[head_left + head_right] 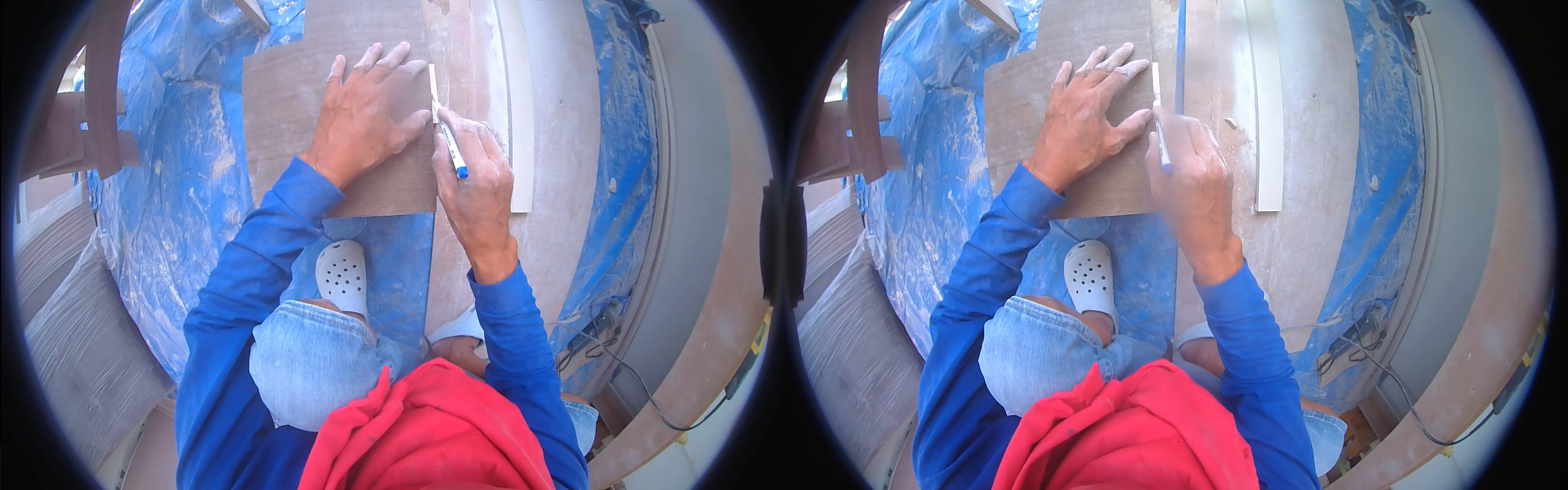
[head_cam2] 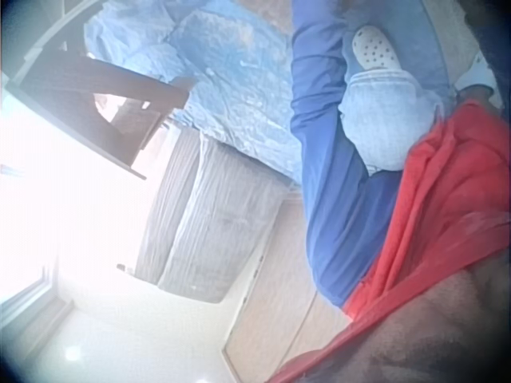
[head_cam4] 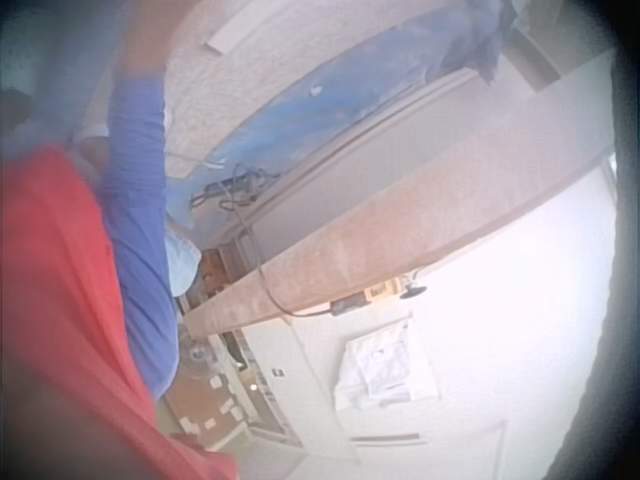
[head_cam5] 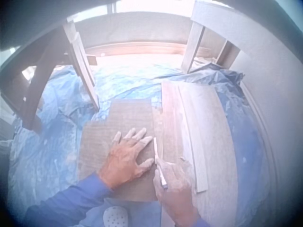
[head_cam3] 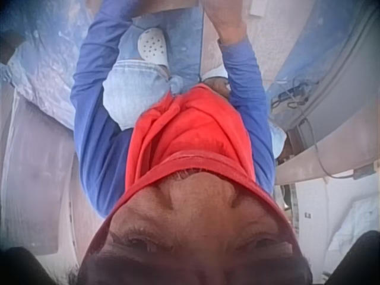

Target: The person marks a small wooden block with a marker, then uses an angle grinder to cut the block while seated on the floor. The person handles the block and grinder directly, and wood dust is visible during cutting.

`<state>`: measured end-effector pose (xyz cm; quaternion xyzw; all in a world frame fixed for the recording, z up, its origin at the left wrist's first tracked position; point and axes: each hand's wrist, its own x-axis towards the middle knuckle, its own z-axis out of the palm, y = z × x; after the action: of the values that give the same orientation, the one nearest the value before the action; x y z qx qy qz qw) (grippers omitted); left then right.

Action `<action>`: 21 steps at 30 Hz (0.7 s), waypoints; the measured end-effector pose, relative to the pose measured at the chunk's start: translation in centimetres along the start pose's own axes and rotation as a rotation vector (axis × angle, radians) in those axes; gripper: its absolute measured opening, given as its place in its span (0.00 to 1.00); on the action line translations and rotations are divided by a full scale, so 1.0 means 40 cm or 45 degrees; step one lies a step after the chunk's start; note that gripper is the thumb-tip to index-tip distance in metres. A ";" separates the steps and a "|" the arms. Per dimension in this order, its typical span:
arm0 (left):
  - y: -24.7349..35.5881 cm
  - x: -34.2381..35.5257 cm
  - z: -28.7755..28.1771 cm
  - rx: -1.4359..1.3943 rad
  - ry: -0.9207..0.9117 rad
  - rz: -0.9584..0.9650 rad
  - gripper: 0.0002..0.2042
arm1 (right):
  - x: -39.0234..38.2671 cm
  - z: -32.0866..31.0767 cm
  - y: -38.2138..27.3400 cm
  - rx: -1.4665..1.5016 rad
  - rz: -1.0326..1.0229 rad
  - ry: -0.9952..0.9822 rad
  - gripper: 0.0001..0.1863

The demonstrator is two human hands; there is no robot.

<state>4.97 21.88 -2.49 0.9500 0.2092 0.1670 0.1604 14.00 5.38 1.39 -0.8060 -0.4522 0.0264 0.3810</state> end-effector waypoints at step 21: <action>0.003 0.001 0.005 0.018 -0.020 -0.019 0.29 | 0.046 0.060 0.044 0.094 -0.053 0.089 0.18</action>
<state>5.12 21.73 -2.60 0.9509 0.2163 0.1567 0.1565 15.41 7.66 -0.90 -0.7823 -0.4540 0.0068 0.4264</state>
